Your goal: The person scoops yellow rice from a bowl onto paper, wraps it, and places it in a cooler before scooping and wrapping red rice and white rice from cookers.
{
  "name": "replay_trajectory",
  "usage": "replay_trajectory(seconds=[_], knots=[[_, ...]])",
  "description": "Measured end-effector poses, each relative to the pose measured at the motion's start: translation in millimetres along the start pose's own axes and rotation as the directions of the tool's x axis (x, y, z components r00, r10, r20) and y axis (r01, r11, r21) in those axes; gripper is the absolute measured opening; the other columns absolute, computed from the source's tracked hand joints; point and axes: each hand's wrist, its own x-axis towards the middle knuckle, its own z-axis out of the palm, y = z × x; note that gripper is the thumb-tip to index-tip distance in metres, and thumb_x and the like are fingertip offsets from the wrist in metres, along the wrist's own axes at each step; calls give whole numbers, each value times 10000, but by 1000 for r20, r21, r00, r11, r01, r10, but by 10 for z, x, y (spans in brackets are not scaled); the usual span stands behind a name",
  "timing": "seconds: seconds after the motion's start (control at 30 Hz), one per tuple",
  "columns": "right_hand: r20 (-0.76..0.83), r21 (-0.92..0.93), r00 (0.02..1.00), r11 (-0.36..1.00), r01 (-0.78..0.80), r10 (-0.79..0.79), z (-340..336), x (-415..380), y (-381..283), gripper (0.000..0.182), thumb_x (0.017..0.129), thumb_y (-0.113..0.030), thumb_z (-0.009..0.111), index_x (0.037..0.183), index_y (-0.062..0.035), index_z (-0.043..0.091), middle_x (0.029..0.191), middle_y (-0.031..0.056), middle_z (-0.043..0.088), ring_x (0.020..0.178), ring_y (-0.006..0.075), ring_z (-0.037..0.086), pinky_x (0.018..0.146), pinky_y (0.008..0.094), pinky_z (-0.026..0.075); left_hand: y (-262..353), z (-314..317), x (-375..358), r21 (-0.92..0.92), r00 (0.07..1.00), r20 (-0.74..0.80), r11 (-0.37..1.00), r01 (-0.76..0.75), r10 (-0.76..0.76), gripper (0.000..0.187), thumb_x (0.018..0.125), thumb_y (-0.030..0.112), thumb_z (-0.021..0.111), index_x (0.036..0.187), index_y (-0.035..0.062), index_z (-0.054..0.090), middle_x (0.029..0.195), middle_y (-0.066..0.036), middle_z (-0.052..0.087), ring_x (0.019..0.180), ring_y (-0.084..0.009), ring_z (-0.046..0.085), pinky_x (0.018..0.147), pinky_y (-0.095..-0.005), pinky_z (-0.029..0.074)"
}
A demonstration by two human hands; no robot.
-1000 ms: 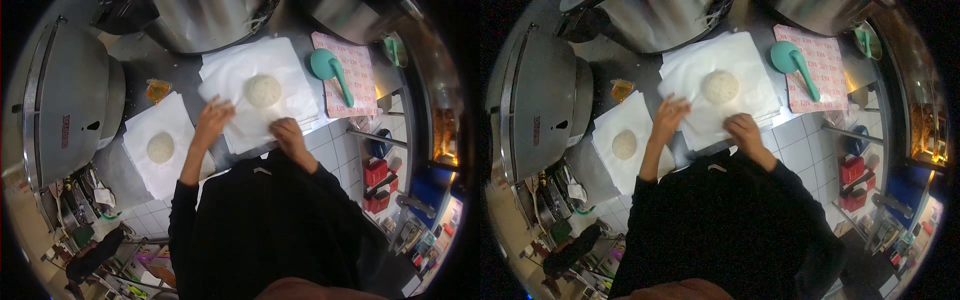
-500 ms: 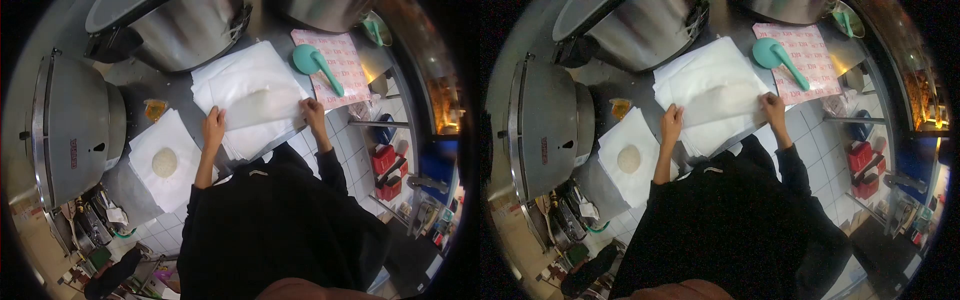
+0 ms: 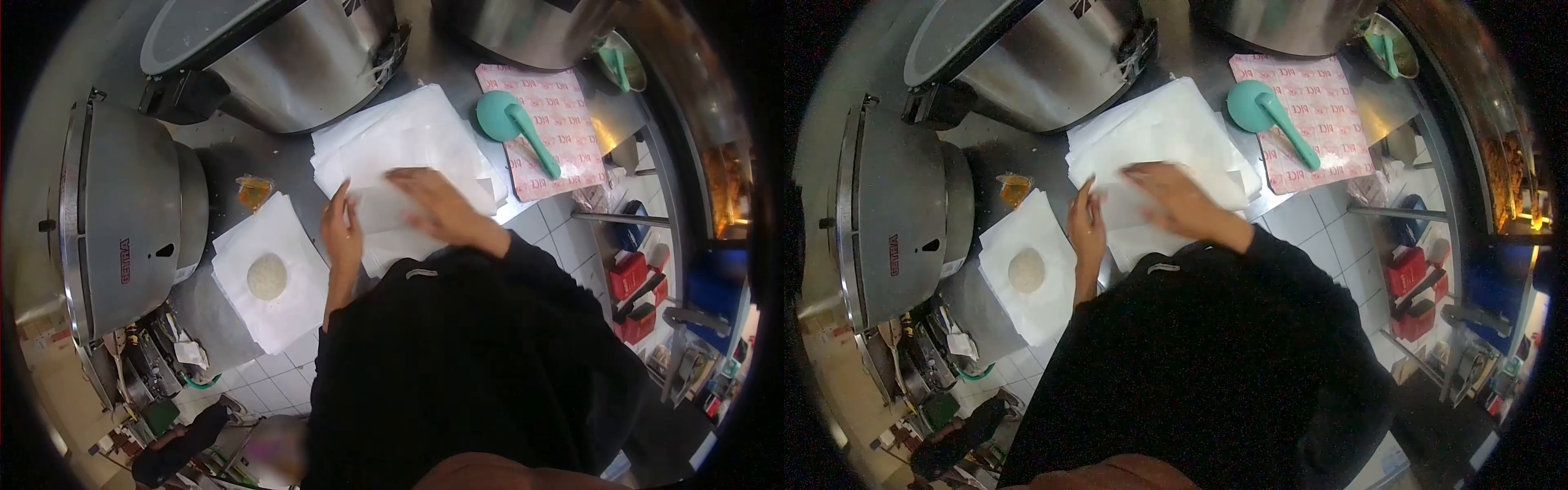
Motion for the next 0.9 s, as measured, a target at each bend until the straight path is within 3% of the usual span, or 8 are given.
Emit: replay_trajectory(seconds=[0.17,0.27,0.4,0.47,0.57,0.63,0.7,0.9], knots=[[372,359,789,860,363,-488,72,640,-388,267,785,-237,560,989,-67,580,877,124,576,831,267,545,748,359,424,-346,-533,-499,168,877,456,953,-250,150,321,844,102,481,1154,26,449,1124,-106,479,1034,-154,454,856,-282,388],[800,-98,590,946,310,-111,-32,840,247,261,785,-237,563,991,-80,592,779,106,589,737,255,559,711,375,429,187,-1204,-654,178,853,360,870,-460,377,337,830,135,507,1142,14,465,1120,-115,496,1033,-169,468,874,-289,380],[-153,394,877,786,476,-455,247,900,-570,318,817,-245,514,1089,-83,543,978,123,591,860,264,532,838,365,385,429,-952,-525,342,592,630,505,-793,503,366,812,180,540,1125,-1,486,1114,-126,520,1030,-190,486,897,-299,369],[282,418,876,872,256,-392,308,847,-325,313,810,-262,514,1067,-88,559,998,102,589,904,261,520,844,382,378,432,-830,-558,268,659,527,631,-729,538,383,802,203,557,1116,-9,496,1111,-132,531,1029,-200,496,909,-304,364],[476,-430,879,879,205,27,221,645,794,297,777,-315,531,971,-104,610,958,92,592,902,285,524,789,382,406,477,-866,-399,-365,954,22,891,-271,299,327,793,140,538,1072,-27,511,1073,-130,539,996,-217,513,890,-333,380],[81,-325,975,931,-169,205,68,591,1324,310,728,-230,623,1007,-103,573,925,100,586,913,278,517,805,401,391,198,-621,-21,-523,967,-104,814,-252,233,285,788,45,493,1064,-25,500,1085,-119,516,1000,-252,503,895,-353,365],[221,-509,906,835,-208,360,-31,588,1349,364,640,-209,702,952,-84,561,931,115,565,910,289,510,778,404,403,146,-376,320,180,852,58,834,-522,521,314,787,19,495,1101,4,485,1139,-123,476,1029,-275,478,887,-345,373],[420,-363,859,922,-136,292,-9,636,1587,257,614,-194,717,758,-47,564,821,104,579,855,279,527,733,367,415,666,147,1000,466,561,174,434,-771,810,411,773,151,561,1154,27,471,1180,-135,456,1108,-292,414,938,-371,329]])
